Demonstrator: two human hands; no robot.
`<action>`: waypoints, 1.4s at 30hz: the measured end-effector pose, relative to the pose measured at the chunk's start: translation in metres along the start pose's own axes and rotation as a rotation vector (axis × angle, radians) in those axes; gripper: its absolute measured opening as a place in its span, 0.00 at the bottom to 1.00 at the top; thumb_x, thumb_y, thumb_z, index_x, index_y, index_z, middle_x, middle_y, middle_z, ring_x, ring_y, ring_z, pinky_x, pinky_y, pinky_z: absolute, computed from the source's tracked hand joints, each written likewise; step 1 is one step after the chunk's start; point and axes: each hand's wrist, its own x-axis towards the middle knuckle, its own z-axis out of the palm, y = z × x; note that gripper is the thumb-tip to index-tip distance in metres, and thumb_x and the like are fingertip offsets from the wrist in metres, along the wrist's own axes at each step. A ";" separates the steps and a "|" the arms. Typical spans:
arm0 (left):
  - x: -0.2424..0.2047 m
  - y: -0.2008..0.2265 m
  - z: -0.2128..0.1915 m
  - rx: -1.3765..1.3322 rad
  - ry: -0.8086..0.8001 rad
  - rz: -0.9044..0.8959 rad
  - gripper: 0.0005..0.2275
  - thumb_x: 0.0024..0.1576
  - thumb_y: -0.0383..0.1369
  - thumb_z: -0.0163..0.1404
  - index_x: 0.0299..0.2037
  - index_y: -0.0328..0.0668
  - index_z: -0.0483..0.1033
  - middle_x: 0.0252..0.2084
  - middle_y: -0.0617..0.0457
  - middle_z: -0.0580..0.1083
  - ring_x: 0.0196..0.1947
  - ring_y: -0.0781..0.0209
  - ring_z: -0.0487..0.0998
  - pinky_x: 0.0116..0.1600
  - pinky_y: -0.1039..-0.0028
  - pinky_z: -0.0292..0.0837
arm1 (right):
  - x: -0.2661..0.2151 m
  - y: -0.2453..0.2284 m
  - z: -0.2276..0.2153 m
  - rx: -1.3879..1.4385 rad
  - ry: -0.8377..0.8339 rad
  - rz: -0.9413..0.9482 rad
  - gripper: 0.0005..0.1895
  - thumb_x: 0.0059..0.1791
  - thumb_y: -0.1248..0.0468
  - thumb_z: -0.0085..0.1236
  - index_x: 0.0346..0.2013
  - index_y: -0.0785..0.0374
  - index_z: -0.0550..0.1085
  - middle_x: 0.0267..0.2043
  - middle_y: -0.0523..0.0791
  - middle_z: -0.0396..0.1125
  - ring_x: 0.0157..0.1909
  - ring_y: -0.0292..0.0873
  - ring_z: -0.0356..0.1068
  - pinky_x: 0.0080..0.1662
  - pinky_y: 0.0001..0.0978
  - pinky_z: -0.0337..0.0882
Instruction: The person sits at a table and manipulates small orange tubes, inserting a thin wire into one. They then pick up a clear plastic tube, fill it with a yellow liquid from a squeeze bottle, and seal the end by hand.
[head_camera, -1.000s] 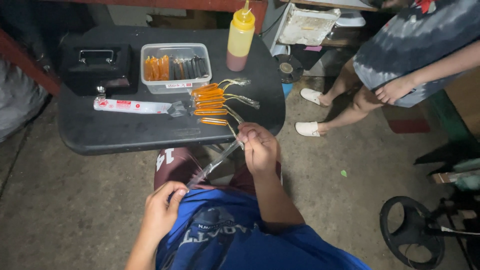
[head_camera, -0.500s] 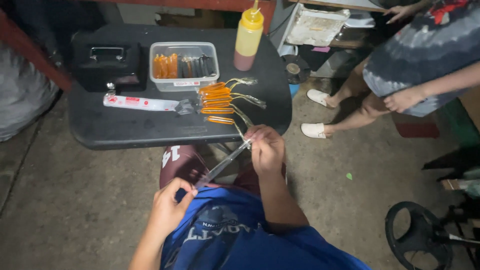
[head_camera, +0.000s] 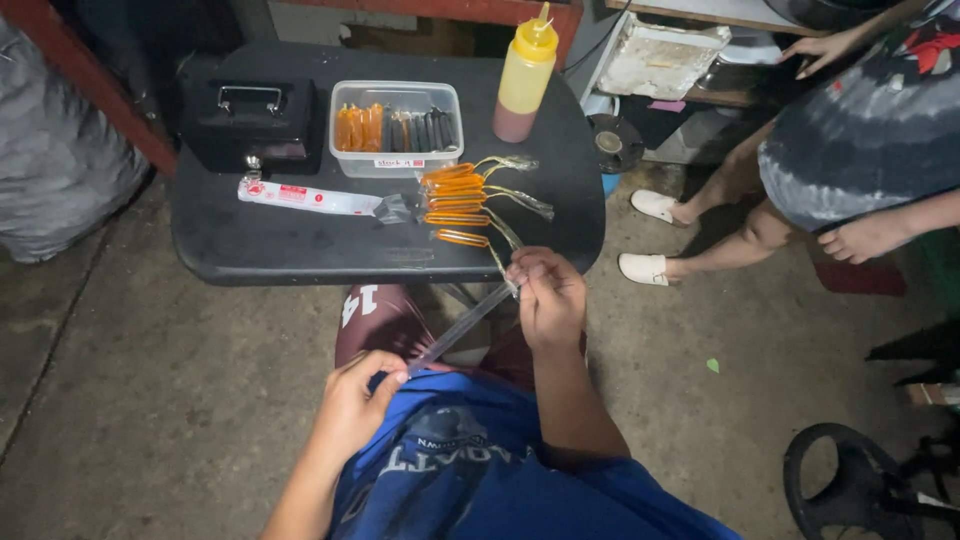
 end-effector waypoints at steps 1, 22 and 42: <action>-0.001 0.001 0.000 0.001 -0.001 0.002 0.03 0.58 0.34 0.55 0.36 0.49 0.80 0.34 0.60 0.82 0.37 0.64 0.83 0.43 0.74 0.73 | 0.000 0.000 0.002 0.000 0.001 -0.003 0.06 0.53 0.73 0.53 0.33 0.71 0.76 0.41 0.58 0.68 0.35 0.46 0.67 0.44 0.37 0.71; 0.006 0.020 0.004 -0.100 -0.101 0.059 0.06 0.58 0.35 0.53 0.29 0.48 0.76 0.28 0.62 0.73 0.29 0.70 0.75 0.21 0.77 0.62 | 0.005 -0.020 0.013 -0.078 0.079 -0.153 0.09 0.41 0.78 0.53 0.24 0.60 0.68 0.29 0.53 0.66 0.32 0.47 0.67 0.43 0.35 0.67; 0.018 0.019 -0.014 -0.110 -0.087 0.157 0.15 0.51 0.37 0.64 0.45 0.43 0.78 0.34 0.45 0.77 0.38 0.41 0.82 0.44 0.54 0.77 | -0.010 -0.011 0.017 -0.192 -0.246 -0.185 0.15 0.52 0.64 0.60 0.28 0.73 0.70 0.32 0.57 0.67 0.36 0.51 0.68 0.44 0.40 0.69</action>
